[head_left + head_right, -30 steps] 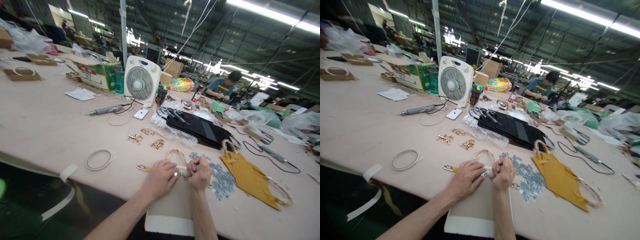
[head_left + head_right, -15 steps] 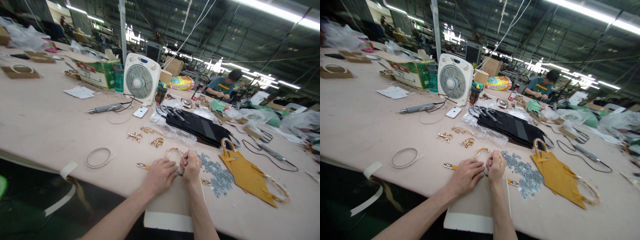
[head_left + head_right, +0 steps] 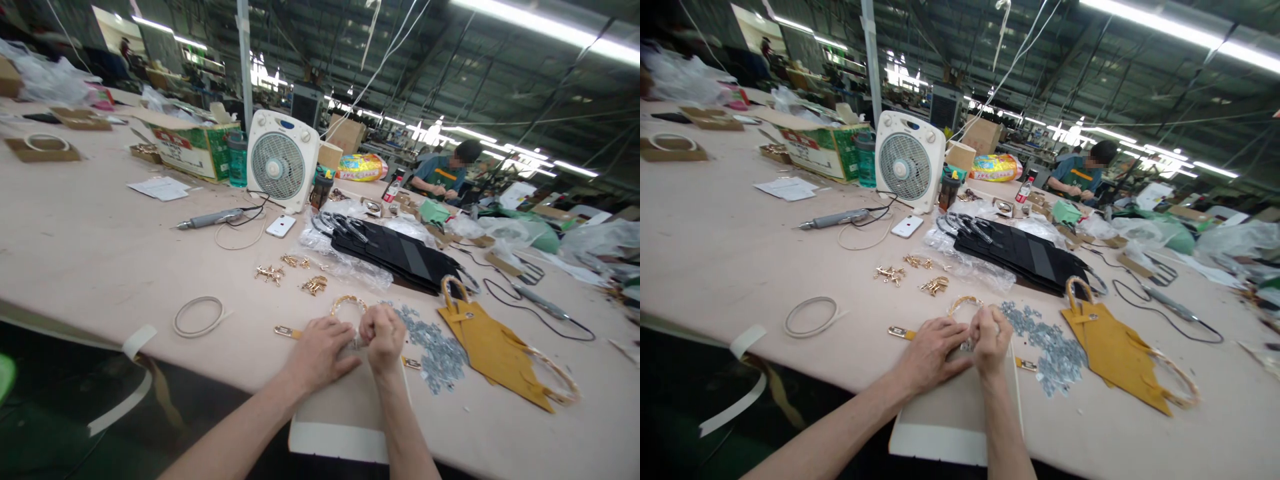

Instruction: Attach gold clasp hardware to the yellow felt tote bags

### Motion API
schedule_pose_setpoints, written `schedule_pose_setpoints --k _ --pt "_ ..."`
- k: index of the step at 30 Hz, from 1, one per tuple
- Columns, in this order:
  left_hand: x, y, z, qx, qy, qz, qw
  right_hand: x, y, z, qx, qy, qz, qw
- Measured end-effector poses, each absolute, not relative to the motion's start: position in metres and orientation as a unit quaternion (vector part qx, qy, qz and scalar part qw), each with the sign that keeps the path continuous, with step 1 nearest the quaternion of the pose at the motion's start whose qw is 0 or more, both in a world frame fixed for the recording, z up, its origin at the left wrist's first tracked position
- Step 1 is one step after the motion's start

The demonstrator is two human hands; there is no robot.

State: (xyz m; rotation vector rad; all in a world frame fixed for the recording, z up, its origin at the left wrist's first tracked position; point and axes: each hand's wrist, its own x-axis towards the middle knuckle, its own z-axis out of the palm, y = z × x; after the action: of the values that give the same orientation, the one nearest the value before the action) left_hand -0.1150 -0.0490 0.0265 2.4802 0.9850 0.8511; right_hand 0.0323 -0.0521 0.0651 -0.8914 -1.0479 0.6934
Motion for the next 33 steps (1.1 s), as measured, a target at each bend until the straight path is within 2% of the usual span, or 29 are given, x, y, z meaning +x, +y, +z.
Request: schedule_pose_setpoints --k 4,9,14,20,25,29,33 --pt "-0.115 -0.05 0.029 0.874 0.348 0.293 0.172 0.03 -0.052 0.057 -0.44 -0.472 0.326 0.691" --pt "-0.115 -0.05 0.027 0.872 0.352 0.296 0.169 0.032 -0.053 0.073 -0.391 -0.468 0.274 0.744" --pt "-0.116 -0.051 0.028 0.874 0.351 0.292 0.167 0.033 -0.056 0.055 -0.453 -0.461 0.32 0.693" --pt "-0.115 -0.051 0.025 0.868 0.351 0.308 0.17 0.029 -0.07 0.054 -0.381 -0.429 0.33 0.75" --pt "-0.113 -0.052 0.026 0.867 0.351 0.311 0.171 0.015 -0.072 0.049 -0.368 -0.443 0.335 0.746" --pt "-0.114 -0.052 0.027 0.869 0.351 0.308 0.166 0.011 -0.071 0.036 -0.392 -0.463 0.294 0.739" --pt "-0.115 -0.051 0.026 0.871 0.343 0.304 0.177 0.012 -0.069 0.025 -0.443 -0.52 0.226 0.695"
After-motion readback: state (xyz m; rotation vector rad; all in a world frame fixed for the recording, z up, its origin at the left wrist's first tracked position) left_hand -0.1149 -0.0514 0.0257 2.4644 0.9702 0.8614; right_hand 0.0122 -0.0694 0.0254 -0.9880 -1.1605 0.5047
